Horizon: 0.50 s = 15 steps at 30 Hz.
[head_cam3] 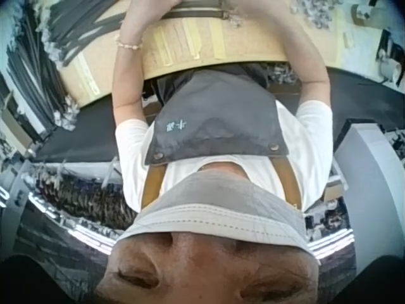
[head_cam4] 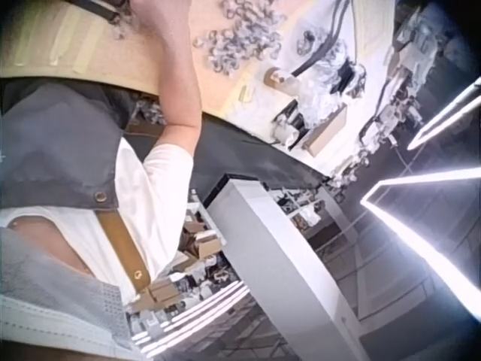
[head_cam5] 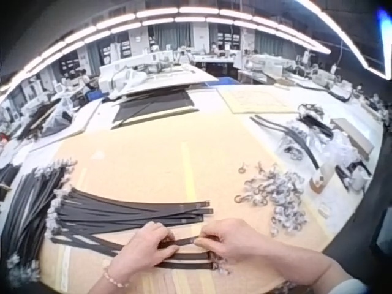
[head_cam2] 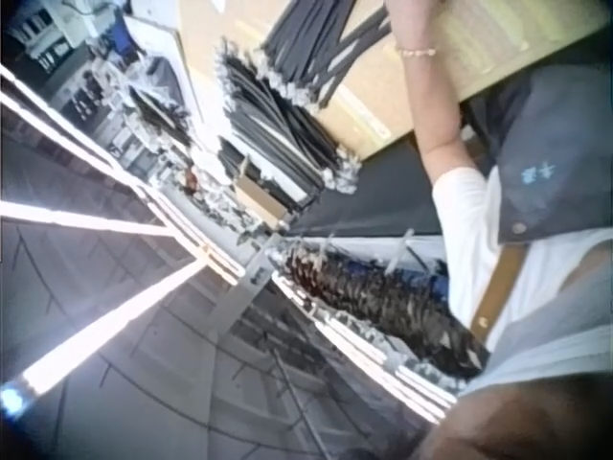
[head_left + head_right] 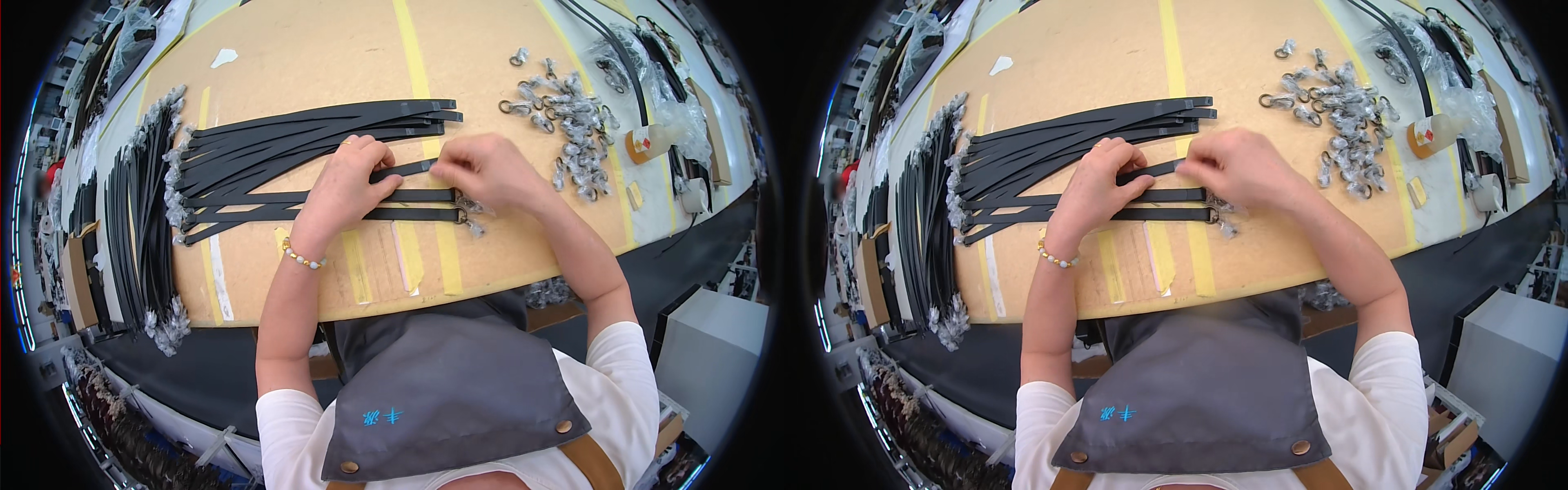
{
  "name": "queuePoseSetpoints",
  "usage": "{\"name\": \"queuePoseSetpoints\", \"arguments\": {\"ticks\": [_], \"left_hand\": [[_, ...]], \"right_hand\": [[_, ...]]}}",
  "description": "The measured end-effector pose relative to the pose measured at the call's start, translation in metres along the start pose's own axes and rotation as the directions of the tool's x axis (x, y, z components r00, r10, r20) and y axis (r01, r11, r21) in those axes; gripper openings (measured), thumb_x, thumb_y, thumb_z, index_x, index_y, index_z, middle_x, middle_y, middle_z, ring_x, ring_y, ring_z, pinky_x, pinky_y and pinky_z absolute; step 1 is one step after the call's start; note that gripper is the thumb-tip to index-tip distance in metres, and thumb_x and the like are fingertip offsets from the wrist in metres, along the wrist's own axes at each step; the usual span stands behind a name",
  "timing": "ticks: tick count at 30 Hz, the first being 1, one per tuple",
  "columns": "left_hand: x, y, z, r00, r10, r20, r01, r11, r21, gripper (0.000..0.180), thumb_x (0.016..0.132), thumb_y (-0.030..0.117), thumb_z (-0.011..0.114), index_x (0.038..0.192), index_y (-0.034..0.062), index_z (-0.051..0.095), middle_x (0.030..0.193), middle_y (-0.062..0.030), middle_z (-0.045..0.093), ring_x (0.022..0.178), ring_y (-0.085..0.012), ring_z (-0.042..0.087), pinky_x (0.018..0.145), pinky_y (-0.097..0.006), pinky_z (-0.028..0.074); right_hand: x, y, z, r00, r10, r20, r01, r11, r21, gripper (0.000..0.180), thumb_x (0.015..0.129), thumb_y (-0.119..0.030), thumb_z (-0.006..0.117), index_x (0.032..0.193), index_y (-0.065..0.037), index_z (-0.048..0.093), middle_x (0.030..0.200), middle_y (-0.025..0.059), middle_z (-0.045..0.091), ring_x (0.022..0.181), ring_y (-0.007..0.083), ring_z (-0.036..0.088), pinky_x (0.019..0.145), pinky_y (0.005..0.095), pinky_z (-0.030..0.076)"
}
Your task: The worker is attaching metal rings and buckles to black leather or synthetic straps at a workshop table.
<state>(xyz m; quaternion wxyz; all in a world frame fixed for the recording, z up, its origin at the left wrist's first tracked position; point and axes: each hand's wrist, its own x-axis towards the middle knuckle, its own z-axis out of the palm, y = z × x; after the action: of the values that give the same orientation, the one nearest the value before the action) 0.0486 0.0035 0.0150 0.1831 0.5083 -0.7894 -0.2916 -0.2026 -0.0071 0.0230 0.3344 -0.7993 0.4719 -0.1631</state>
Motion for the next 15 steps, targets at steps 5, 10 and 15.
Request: {"name": "queuePoseSetpoints", "arguments": {"ticks": [5, 10, 15], "left_hand": [[0.001, 0.0, 0.012, 0.994, 0.069, -0.084, -0.072, 0.997, -0.029, 0.019, 0.084, 0.01, 0.079, 0.093, 0.0004, 0.065, 0.09, -0.0098, 0.062, 0.089, -0.0249, 0.06, 0.078, -0.036, 0.052], [0.003, 0.002, 0.022, 0.989, 0.116, -0.087, -0.118, 0.993, -0.018, 0.02, 0.083, 0.011, 0.079, 0.092, 0.0007, 0.065, 0.087, -0.0094, 0.061, 0.089, -0.026, 0.059, 0.079, -0.037, 0.051], [0.003, 0.012, 0.008, 0.994, -0.056, -0.092, 0.037, 0.979, -0.198, 0.018, 0.081, 0.007, 0.079, 0.089, -0.0003, 0.064, 0.09, -0.0094, 0.066, 0.085, -0.0172, 0.063, 0.077, -0.028, 0.052]], "right_hand": [[0.014, 0.055, -0.041, 0.862, -0.034, -0.507, -0.141, 0.942, -0.303, 0.018, 0.094, -0.017, 0.066, 0.109, -0.011, 0.073, 0.099, 0.0063, 0.075, 0.101, 0.0258, 0.067, 0.09, 0.0389, 0.051], [0.009, 0.048, -0.054, 0.911, 0.19, -0.365, -0.343, 0.842, -0.416, 0.026, 0.089, -0.009, 0.068, 0.114, -0.01, 0.072, 0.104, 0.0046, 0.074, 0.114, 0.0255, 0.06, 0.101, 0.0391, 0.046], [0.015, 0.038, -0.034, 0.96, 0.058, -0.274, -0.142, 0.943, -0.301, 0.021, 0.091, -0.012, 0.068, 0.111, -0.007, 0.071, 0.101, 0.0048, 0.074, 0.11, 0.0217, 0.062, 0.101, 0.0363, 0.046]]}}
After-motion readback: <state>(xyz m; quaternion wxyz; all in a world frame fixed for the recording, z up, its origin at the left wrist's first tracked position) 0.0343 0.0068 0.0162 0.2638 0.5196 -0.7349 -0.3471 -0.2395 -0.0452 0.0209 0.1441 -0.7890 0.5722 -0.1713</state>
